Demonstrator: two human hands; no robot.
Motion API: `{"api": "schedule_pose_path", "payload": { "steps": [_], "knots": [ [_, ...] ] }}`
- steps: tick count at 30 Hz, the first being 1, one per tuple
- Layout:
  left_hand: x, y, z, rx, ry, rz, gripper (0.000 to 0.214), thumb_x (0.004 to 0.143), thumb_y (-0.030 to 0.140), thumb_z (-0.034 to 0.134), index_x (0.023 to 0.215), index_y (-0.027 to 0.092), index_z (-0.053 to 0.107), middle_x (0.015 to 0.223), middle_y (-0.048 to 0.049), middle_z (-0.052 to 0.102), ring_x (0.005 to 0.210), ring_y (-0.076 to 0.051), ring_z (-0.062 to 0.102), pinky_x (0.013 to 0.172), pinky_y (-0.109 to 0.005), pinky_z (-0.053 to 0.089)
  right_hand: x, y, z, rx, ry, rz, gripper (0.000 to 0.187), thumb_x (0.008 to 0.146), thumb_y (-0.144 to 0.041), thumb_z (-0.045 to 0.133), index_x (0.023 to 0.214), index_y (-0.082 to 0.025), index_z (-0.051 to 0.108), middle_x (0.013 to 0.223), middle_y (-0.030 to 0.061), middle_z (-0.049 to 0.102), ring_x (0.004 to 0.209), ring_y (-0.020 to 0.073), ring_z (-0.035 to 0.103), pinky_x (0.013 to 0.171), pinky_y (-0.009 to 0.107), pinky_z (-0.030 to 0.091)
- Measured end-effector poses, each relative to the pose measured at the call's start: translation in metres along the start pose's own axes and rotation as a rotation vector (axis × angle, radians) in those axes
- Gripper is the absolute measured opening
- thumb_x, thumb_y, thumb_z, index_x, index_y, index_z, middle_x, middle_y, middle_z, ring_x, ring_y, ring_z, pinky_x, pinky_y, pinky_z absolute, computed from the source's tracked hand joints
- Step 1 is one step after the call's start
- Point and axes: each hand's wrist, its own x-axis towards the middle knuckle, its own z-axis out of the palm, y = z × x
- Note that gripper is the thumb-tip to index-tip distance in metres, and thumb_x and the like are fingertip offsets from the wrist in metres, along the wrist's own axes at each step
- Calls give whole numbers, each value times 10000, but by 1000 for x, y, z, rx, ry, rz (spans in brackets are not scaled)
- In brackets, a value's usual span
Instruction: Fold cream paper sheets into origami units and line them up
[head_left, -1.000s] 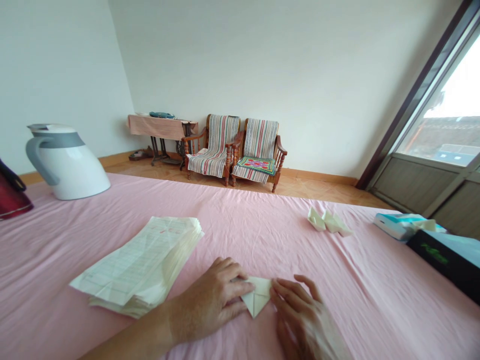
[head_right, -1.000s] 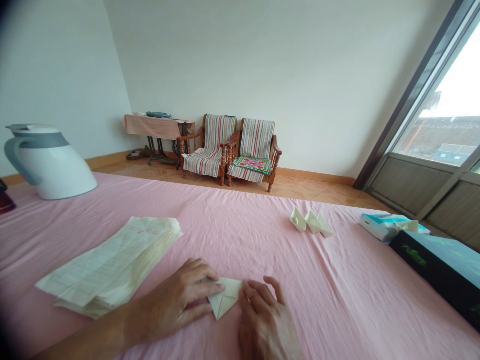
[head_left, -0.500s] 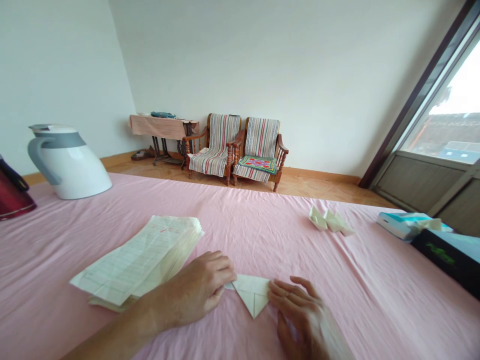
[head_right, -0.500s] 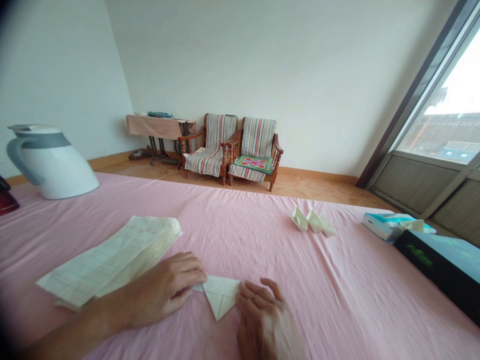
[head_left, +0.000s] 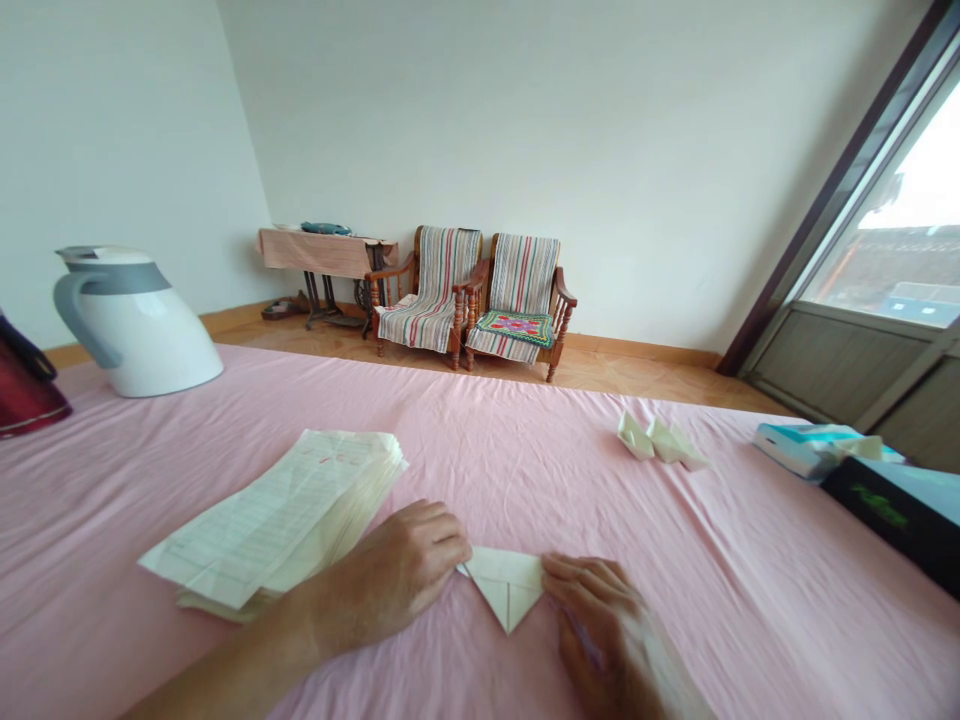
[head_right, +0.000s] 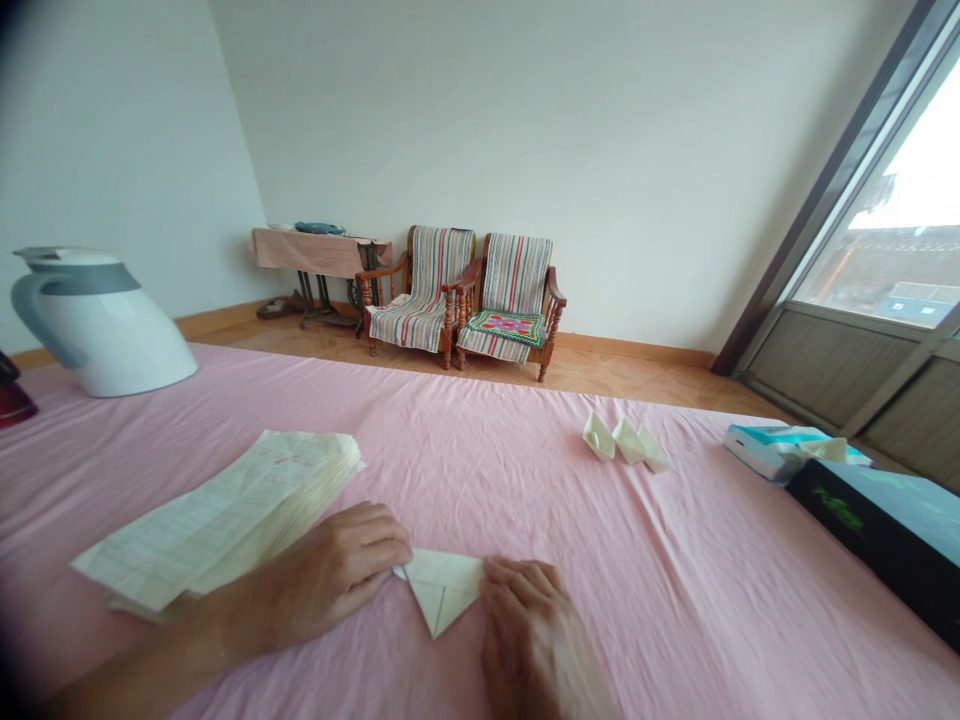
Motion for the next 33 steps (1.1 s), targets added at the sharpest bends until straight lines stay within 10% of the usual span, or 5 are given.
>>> {"api": "schedule_pose_path", "payload": {
  "steps": [25,33],
  "knots": [
    [8,2,19,-237,163,-316,218,758,-40,591,814,169,566,843,11,575,842,-159,542,752,-264,395,5,-5,-3,3,25,11,306,814,-67,392,884,-154,677,909,112,729,863,217,696,730,331,574],
    [4,8,20,29,78,-130,199,910,37,539,751,156,554,843,-14,570,848,-184,512,755,-297,394,7,-7,-5,4,58,-9,321,808,-53,387,871,-162,682,889,99,733,839,198,701,716,303,576]
  ]
}}
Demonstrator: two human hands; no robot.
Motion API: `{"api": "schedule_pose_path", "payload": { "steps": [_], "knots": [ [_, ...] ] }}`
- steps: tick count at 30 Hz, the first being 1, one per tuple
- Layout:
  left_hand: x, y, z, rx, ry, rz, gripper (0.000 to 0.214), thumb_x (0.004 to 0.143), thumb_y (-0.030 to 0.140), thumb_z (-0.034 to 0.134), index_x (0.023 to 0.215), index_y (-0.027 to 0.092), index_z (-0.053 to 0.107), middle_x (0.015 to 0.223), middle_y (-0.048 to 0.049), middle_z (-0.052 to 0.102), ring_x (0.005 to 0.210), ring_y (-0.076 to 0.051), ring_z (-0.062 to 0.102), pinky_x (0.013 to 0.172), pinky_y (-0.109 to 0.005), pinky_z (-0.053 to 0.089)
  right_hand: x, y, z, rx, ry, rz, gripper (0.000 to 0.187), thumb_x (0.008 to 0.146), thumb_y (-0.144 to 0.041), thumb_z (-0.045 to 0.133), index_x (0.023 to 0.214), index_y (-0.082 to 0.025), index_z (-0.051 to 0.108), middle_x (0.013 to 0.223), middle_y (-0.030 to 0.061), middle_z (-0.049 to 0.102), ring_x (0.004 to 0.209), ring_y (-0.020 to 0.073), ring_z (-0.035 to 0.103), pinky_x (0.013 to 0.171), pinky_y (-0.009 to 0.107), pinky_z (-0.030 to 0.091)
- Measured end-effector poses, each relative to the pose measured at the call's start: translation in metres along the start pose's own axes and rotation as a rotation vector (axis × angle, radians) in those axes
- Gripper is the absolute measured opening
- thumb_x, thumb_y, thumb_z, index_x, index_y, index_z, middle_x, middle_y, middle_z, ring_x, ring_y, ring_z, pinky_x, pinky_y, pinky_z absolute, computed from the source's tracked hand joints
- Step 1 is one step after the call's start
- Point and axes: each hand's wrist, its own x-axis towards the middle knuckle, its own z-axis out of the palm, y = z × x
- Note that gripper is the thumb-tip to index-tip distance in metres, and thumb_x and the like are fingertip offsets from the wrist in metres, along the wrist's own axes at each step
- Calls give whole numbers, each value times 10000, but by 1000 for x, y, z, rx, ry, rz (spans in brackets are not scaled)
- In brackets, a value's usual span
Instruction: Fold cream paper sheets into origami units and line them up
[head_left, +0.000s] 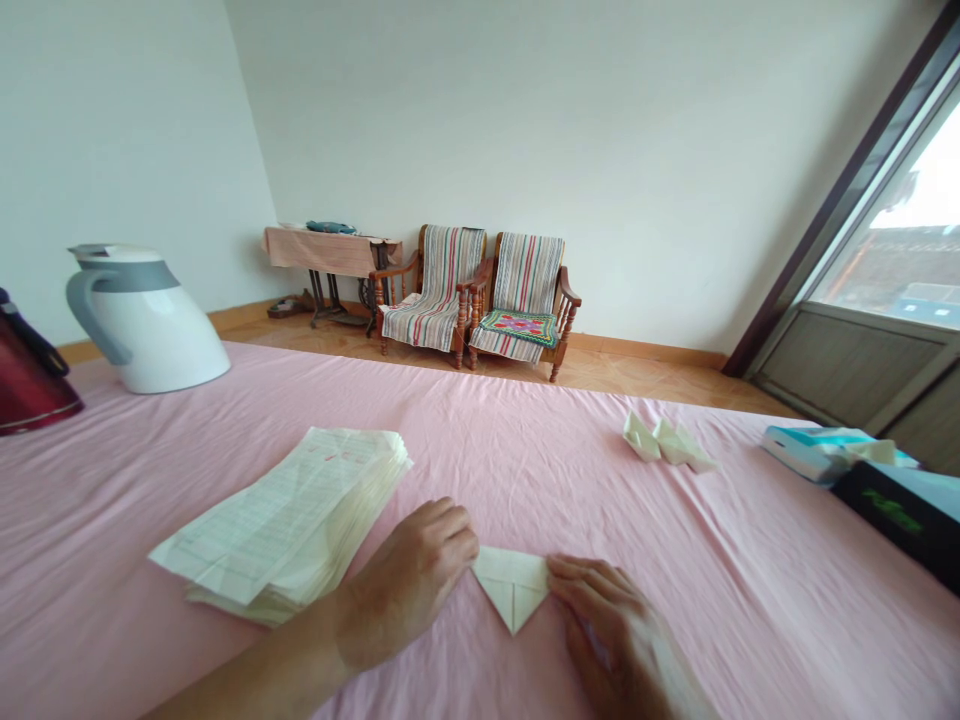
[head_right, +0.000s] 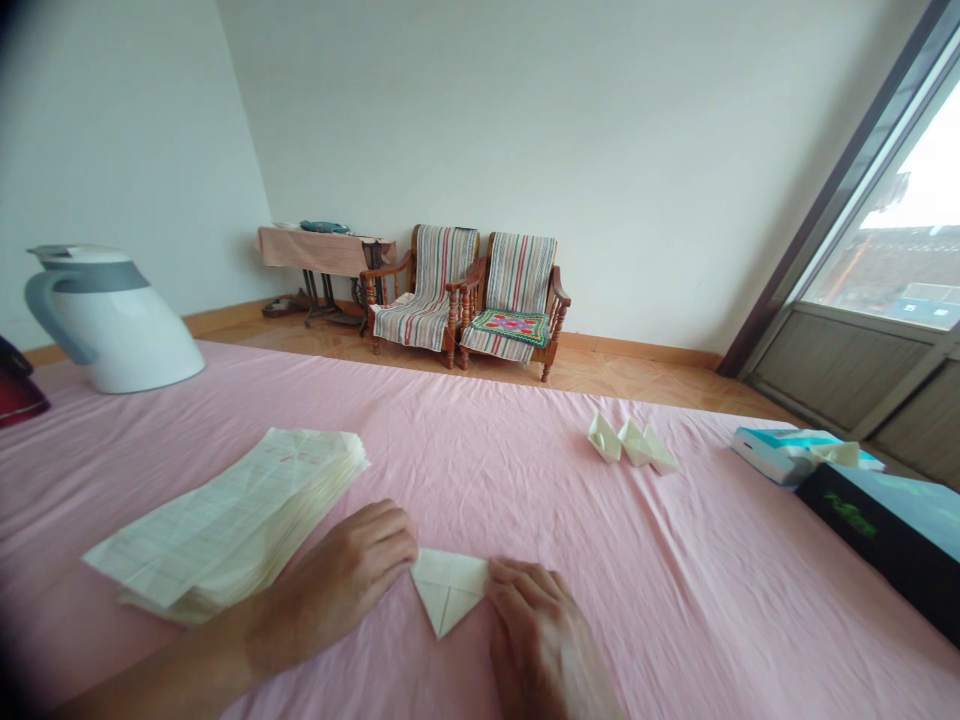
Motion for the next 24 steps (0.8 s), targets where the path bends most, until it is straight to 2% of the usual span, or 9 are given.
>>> {"api": "schedule_pose_path", "payload": {
  "steps": [7,11,13,16,21,24],
  "knots": [
    [-4,28,-7,212,-105,50,153,903,88,586,771,163,603,825,-16,600,825,-197,524,764,-324,413,-2,1,3,-92,39,-114,334,757,-81,460,978,-139,702,992,93,744,906,204,704,766,289,565],
    [-11,30,12,312,-77,21,93,902,148,602,824,171,647,862,-29,621,860,-222,526,787,-366,409,-4,0,4,-175,4,-167,384,727,-106,482,1047,-154,688,1054,58,737,953,213,701,837,317,539],
    [-15,27,24,315,-55,49,170,921,196,583,764,175,648,897,-43,626,911,-233,518,829,-384,399,-6,0,5,-234,-3,-185,380,728,-126,504,1061,-169,682,1067,40,735,946,208,705,843,316,530],
    [-19,24,34,317,12,0,160,944,242,548,862,177,670,980,-68,627,988,-241,507,888,-397,384,-8,2,6,-330,24,-210,319,775,-177,540,1063,-172,678,1067,42,735,929,206,711,819,312,526],
    [-18,30,25,300,-32,-109,152,930,233,552,990,170,677,1025,-87,629,970,-253,514,874,-412,388,-10,2,7,-425,15,-198,316,827,-227,532,1110,-159,656,1089,61,725,971,209,699,834,328,505],
    [-17,33,20,293,-61,-134,144,904,199,578,1002,176,682,1040,-83,632,961,-260,511,863,-425,391,-10,2,8,-465,30,-200,316,838,-245,528,1112,-145,649,1088,65,726,976,203,697,823,328,499]
  ]
}}
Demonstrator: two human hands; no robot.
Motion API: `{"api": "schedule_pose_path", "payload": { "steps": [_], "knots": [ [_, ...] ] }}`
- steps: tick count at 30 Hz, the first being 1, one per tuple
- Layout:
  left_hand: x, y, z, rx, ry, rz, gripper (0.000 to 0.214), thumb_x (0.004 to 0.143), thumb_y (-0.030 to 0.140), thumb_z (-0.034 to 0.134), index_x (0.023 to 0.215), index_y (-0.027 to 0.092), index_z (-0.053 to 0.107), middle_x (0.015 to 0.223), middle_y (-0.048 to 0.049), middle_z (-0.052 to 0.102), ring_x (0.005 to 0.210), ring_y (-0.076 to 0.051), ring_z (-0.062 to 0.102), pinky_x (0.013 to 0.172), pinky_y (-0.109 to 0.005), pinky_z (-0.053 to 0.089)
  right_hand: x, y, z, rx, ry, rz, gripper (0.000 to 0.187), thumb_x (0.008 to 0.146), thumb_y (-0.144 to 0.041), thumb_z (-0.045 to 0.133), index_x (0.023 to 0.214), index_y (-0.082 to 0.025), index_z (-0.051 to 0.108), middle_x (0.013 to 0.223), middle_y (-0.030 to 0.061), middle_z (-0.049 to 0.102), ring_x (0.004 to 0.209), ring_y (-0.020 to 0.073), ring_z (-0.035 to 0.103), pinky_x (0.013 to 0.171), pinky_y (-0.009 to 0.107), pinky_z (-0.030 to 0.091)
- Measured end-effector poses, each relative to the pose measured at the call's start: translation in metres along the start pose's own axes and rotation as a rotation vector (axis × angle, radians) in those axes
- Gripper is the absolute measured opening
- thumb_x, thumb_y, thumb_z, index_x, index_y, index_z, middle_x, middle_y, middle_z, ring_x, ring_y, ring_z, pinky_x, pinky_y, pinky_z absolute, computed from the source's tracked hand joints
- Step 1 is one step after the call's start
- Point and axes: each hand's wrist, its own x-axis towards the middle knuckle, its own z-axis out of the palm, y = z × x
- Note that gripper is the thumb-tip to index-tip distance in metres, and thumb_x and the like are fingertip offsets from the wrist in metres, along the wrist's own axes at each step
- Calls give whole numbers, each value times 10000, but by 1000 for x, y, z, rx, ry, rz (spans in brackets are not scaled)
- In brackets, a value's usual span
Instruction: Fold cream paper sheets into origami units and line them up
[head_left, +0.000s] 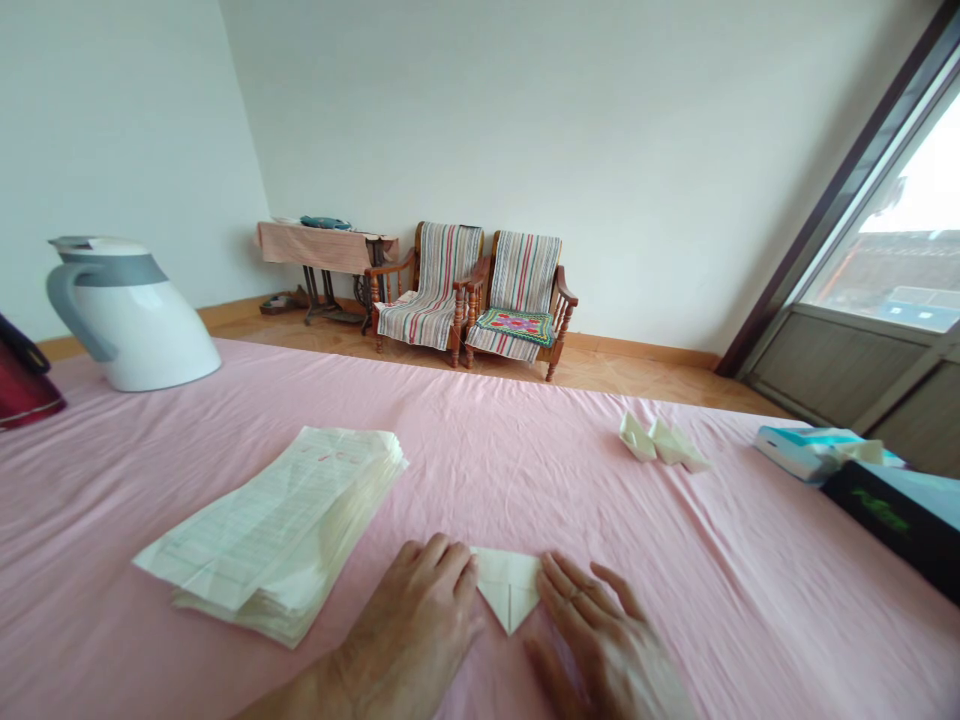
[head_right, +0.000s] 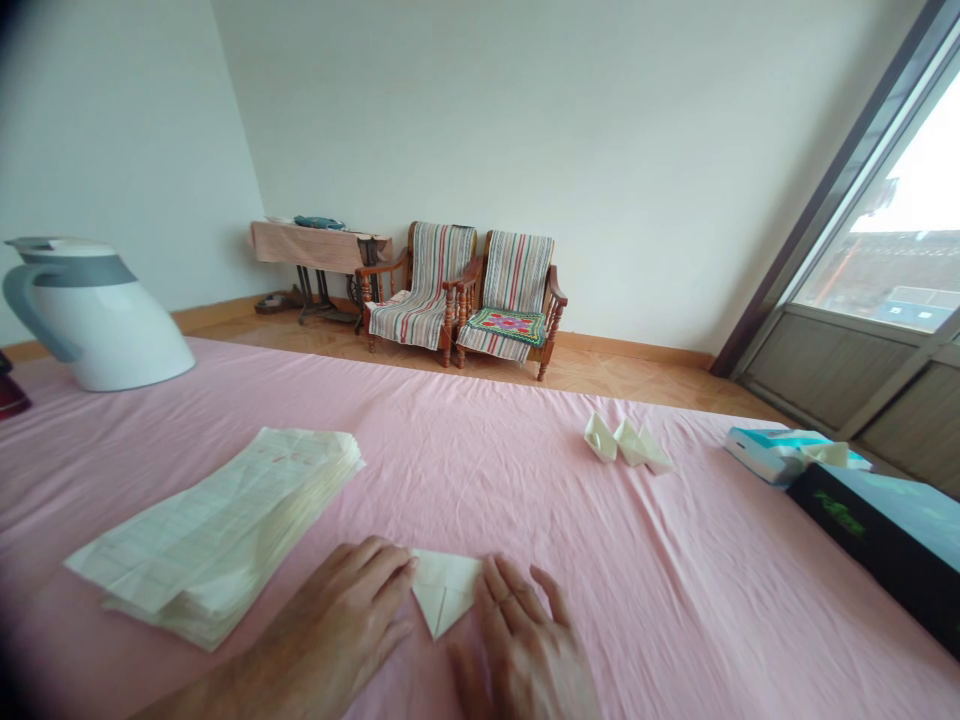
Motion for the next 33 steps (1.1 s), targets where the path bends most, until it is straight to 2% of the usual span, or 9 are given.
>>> {"api": "schedule_pose_path", "payload": {
  "steps": [6,9,12,16,22,25,29,33],
  "knots": [
    [0,-1,1,43,-21,13,99,882,211,609,917,192,700,1087,-86,621,974,-274,501,847,-439,389,-1,2,0,-66,-1,-5,337,849,-271,498,1115,-122,641,1108,89,715,992,210,691,820,338,496],
    [0,0,-1,75,-25,11,136,878,220,604,971,185,698,1071,-97,619,956,-268,505,839,-429,396,-1,2,1,-97,-3,-8,355,839,-278,495,1116,-110,640,1123,113,705,990,240,692,802,371,504],
    [-1,1,-1,130,-6,-1,199,873,207,574,1035,164,683,1089,-128,616,960,-293,509,833,-464,403,-2,-1,4,-122,3,-2,383,819,-271,501,1112,-63,633,1109,170,701,970,287,695,776,421,516],
    [-2,0,6,162,15,-14,208,853,198,563,1020,154,680,1101,-149,612,991,-324,502,843,-512,395,-4,-5,10,-167,-4,27,477,797,-311,530,1155,-4,597,1119,250,674,996,350,676,782,466,520],
    [-3,-5,25,155,-22,114,162,854,193,569,960,156,686,1110,-135,611,1023,-323,489,862,-514,393,-5,-1,11,-117,11,-15,415,802,-293,534,1143,-70,610,1108,198,696,1052,340,653,860,473,485],
    [-3,-5,31,162,-22,152,229,835,149,579,1043,126,670,1156,-137,603,1065,-320,479,910,-492,388,-4,1,8,-84,20,-57,356,814,-284,544,1100,-93,637,1087,166,711,1035,309,668,907,447,455],
    [-2,-3,27,128,-13,173,275,845,144,578,1108,98,645,1185,-148,598,1092,-323,485,936,-485,387,-2,1,4,-30,26,-111,355,842,-259,536,1142,-90,624,1088,133,718,1018,241,681,994,380,407],
    [0,-2,17,109,-27,108,311,857,136,580,1163,108,624,1160,-143,612,1058,-310,516,915,-480,412,-1,-2,2,0,14,-60,309,874,-262,531,1133,-133,640,1063,112,730,992,228,693,1020,378,399]
  ]
}}
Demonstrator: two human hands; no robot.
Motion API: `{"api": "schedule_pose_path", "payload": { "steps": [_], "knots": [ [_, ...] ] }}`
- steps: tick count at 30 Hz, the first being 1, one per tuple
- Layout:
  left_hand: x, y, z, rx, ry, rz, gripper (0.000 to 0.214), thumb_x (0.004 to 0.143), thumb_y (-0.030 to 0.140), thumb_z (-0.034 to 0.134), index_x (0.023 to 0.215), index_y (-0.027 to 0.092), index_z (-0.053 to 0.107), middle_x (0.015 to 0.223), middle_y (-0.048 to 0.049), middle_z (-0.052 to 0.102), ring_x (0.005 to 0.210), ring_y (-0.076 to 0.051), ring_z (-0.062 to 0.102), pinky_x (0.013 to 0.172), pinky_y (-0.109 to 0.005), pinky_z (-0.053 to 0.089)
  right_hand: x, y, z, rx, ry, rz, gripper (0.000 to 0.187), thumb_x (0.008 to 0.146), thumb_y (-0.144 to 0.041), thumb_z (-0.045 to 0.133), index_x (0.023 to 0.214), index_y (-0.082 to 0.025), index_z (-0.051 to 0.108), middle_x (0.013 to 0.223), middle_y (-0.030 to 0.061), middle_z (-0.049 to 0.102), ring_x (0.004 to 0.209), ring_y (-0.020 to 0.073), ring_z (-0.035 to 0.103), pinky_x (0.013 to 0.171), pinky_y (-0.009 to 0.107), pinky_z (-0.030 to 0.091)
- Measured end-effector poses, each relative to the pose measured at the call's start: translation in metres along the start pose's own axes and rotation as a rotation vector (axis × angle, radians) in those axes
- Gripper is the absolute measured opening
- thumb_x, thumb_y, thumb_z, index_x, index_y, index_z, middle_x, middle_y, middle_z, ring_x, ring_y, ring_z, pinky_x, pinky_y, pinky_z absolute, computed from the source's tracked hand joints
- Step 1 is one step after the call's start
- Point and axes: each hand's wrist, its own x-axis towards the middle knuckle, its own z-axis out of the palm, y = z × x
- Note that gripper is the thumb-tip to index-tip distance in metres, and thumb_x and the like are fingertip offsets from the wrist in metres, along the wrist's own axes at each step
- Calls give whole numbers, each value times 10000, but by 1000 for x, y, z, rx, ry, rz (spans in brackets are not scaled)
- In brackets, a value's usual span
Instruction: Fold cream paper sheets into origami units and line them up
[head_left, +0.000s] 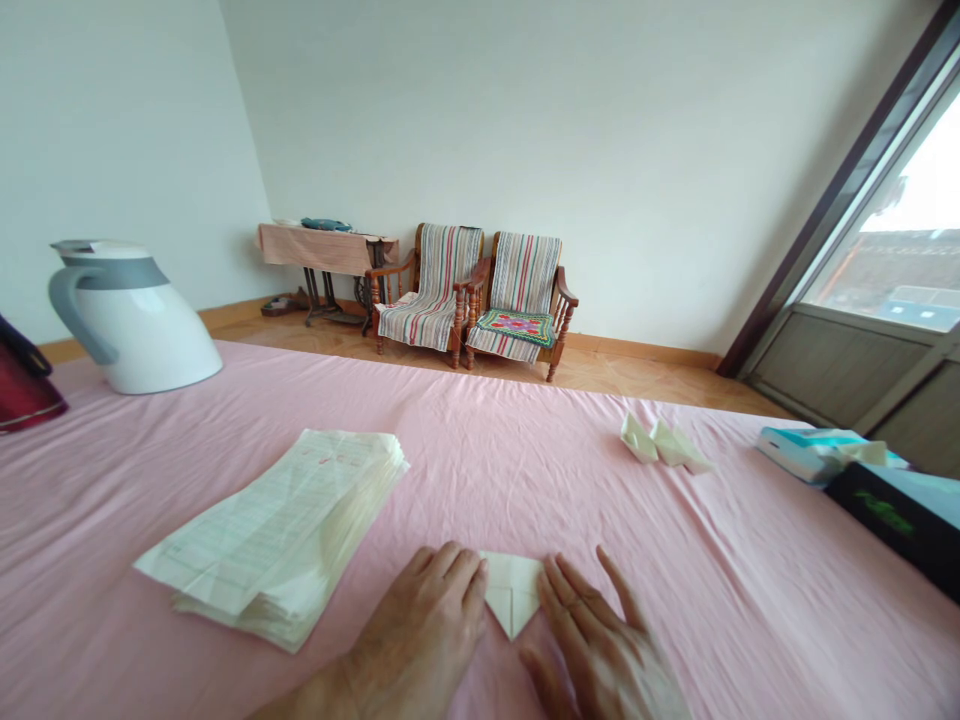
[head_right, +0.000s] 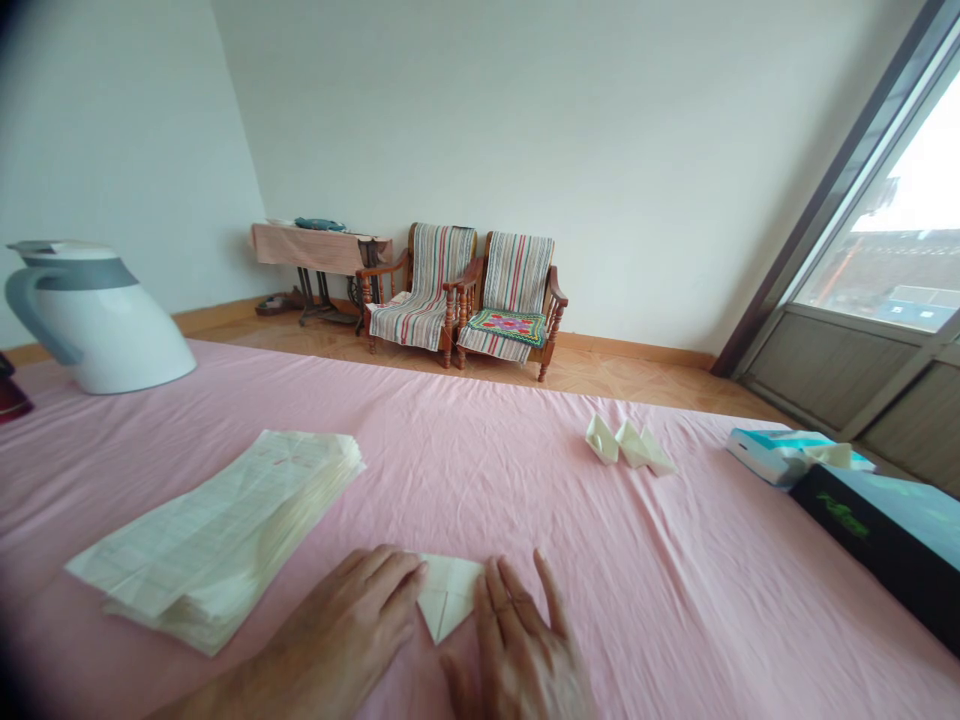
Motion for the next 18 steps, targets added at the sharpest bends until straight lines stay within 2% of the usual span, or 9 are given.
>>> {"api": "schedule_pose_path", "payload": {
  "steps": [4,6,9,12,15,18],
  "knots": [
    [1,-1,-8,10,-9,-24,115,853,140,607,920,146,701,1113,-129,628,1052,-335,514,883,-513,414,-1,-1,0,14,4,101,322,890,-314,531,1118,-126,661,1073,129,724,987,247,693,1005,394,404],
    [2,-2,-11,2,-6,-25,85,855,148,624,850,168,706,1077,-109,639,1030,-326,519,880,-512,411,-1,-1,1,16,14,167,334,905,-331,505,1120,-130,664,1091,130,717,995,257,689,997,417,398],
    [8,-4,-15,-2,7,-41,111,863,115,614,831,171,704,1004,-86,650,969,-279,534,863,-447,432,0,-1,5,22,-1,232,356,929,-344,472,1132,-120,660,1114,125,710,1020,273,677,984,453,387],
    [14,-8,-22,-28,20,-115,135,868,68,590,851,157,691,921,-67,647,898,-244,547,812,-386,457,0,0,8,-8,-37,250,397,946,-376,450,1158,-105,649,1158,141,688,1054,291,658,966,479,397],
    [18,-13,-28,-152,45,-192,130,874,70,588,826,160,669,882,-45,621,873,-224,550,794,-359,461,0,1,11,-64,-91,232,430,950,-374,435,1181,-69,632,1199,181,657,1079,316,641,940,506,428],
    [20,-18,-31,-311,72,-260,98,863,80,604,821,160,641,900,-38,592,899,-212,546,793,-330,457,0,3,15,-67,-111,273,389,955,-277,392,1155,-55,641,1172,184,672,1080,319,637,913,520,462]
  ]
}}
